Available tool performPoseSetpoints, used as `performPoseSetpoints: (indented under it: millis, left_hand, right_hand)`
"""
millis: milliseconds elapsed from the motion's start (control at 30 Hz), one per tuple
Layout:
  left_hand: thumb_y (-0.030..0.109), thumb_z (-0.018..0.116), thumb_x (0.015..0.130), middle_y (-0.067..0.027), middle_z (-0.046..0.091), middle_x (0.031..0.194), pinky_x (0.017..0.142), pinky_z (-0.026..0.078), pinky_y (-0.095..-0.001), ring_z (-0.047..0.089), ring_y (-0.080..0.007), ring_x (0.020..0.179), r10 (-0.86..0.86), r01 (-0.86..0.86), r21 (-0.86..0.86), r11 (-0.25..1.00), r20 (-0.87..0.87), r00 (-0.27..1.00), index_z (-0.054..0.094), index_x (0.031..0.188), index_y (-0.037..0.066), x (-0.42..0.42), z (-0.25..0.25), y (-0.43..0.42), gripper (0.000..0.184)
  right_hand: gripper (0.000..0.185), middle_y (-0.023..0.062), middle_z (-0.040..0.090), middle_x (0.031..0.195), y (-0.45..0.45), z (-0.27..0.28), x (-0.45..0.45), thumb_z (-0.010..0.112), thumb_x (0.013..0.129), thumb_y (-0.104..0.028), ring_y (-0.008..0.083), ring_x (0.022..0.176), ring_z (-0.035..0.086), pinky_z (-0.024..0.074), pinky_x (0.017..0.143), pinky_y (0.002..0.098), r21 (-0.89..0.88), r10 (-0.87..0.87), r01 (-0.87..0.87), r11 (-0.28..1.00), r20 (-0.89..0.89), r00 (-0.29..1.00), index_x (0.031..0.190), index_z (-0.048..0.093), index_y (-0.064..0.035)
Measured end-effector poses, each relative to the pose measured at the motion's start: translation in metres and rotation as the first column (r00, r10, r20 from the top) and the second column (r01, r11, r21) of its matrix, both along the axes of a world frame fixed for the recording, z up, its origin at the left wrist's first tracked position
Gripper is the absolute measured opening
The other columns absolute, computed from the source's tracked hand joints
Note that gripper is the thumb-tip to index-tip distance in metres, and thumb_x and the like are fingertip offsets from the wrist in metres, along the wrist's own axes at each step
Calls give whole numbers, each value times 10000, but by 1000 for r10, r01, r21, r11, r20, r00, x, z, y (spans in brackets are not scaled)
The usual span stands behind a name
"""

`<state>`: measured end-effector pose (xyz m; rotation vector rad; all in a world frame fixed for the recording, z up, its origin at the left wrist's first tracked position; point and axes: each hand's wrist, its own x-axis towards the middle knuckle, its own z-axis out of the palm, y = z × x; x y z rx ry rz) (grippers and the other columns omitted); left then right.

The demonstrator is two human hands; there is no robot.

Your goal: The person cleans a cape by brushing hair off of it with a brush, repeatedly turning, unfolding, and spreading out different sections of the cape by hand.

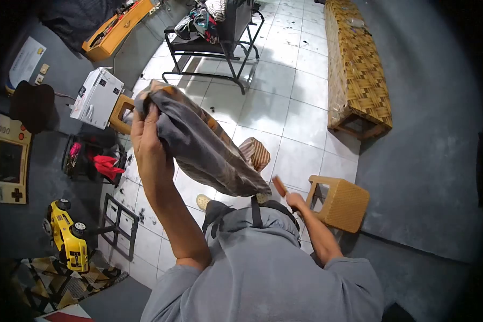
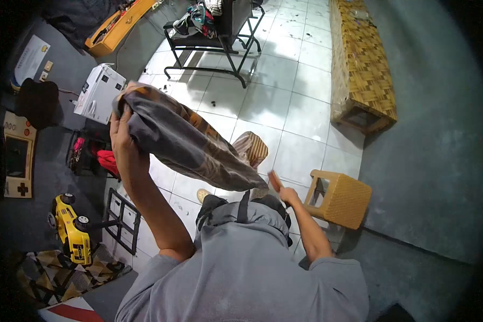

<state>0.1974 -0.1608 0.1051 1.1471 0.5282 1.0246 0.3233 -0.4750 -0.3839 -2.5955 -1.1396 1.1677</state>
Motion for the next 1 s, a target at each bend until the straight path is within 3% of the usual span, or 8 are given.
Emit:
performPoseSetpoints:
  millis: [67, 167, 333, 500, 633, 767, 933, 1000]
  left_hand:
    - [198, 502, 933, -85, 606, 1023, 750, 504, -261, 613, -159, 867, -41, 41, 5, 999, -104, 994, 512, 1202, 25, 1, -7, 0, 320]
    - [213, 500, 940, -73, 602, 1053, 791, 467, -249, 584, -137, 912, -134, 146, 47, 988, -198, 971, 513, 1219, 10, 11, -26, 0, 344]
    - [179, 478, 952, -81, 590, 1088, 842, 432, -236, 548, -113, 985, -276, 293, 77, 953, -176, 945, 517, 1189, -21, 25, -28, -19, 313]
    - [96, 416, 955, -68, 582, 1042, 837, 445, -242, 552, -116, 940, -175, 171, 115, 979, 26, 984, 505, 1162, -13, 24, -21, -17, 249]
    - [145, 463, 936, -135, 596, 1085, 798, 511, -294, 614, -183, 924, -26, 4, 135, 991, 159, 987, 499, 1172, -35, -1, -13, 10, 299]
    - [206, 532, 905, -146, 586, 1099, 861, 483, -350, 590, -214, 994, -187, 163, 107, 981, 294, 937, 501, 1173, -38, -21, 2, 13, 364]
    - [-18, 578, 803, -72, 554, 975, 845, 406, -243, 542, -156, 934, -298, 449, 514, 731, -351, 888, 561, 1047, -43, -14, 5, 6, 246]
    - [-111, 497, 770, -74, 513, 890, 826, 391, -236, 512, -155, 851, -305, 540, 675, 503, -446, 841, 602, 882, -40, -5, 8, 8, 169]
  right_hand:
    - [422, 219, 605, 701, 15, 16, 10, 319, 935, -302, 381, 681, 605, 470, 628, 485, 347, -148, 102, 932, 108, 983, 848, 599, 1]
    - [414, 7, 407, 521, 86, 165, 19, 361, 954, -455, 123, 396, 385, 354, 376, 289, 450, -432, 664, 598, -516, 739, 802, 462, -83]
    - [424, -17, 368, 570, 140, 340, -5, 314, 955, -496, 61, 389, 308, 273, 353, 218, 478, 63, 796, 372, -868, 492, 973, 463, -99]
    - [435, 103, 544, 699, 159, 272, -17, 290, 983, -398, 222, 583, 548, 438, 545, 331, 846, 105, 308, 435, -388, 916, 1093, 495, -31]
    - [309, 193, 606, 967, 89, 105, -17, 383, 903, -198, 430, 847, 581, 469, 721, 484, 420, 150, -154, 895, 43, 988, 1161, 474, -55]
    - [411, 274, 621, 905, -9, -10, -2, 375, 891, -306, 425, 826, 614, 486, 752, 488, -110, 317, -329, 938, -117, 941, 990, 618, 9]
    - [593, 290, 596, 764, 15, 74, 16, 332, 923, -462, 394, 775, 622, 469, 713, 468, 294, -253, 260, 920, -63, 965, 794, 622, 39]
    - [505, 47, 454, 526, 61, 149, 24, 370, 943, -442, 143, 454, 450, 402, 447, 325, 491, -352, 486, 723, -343, 871, 711, 504, -14]
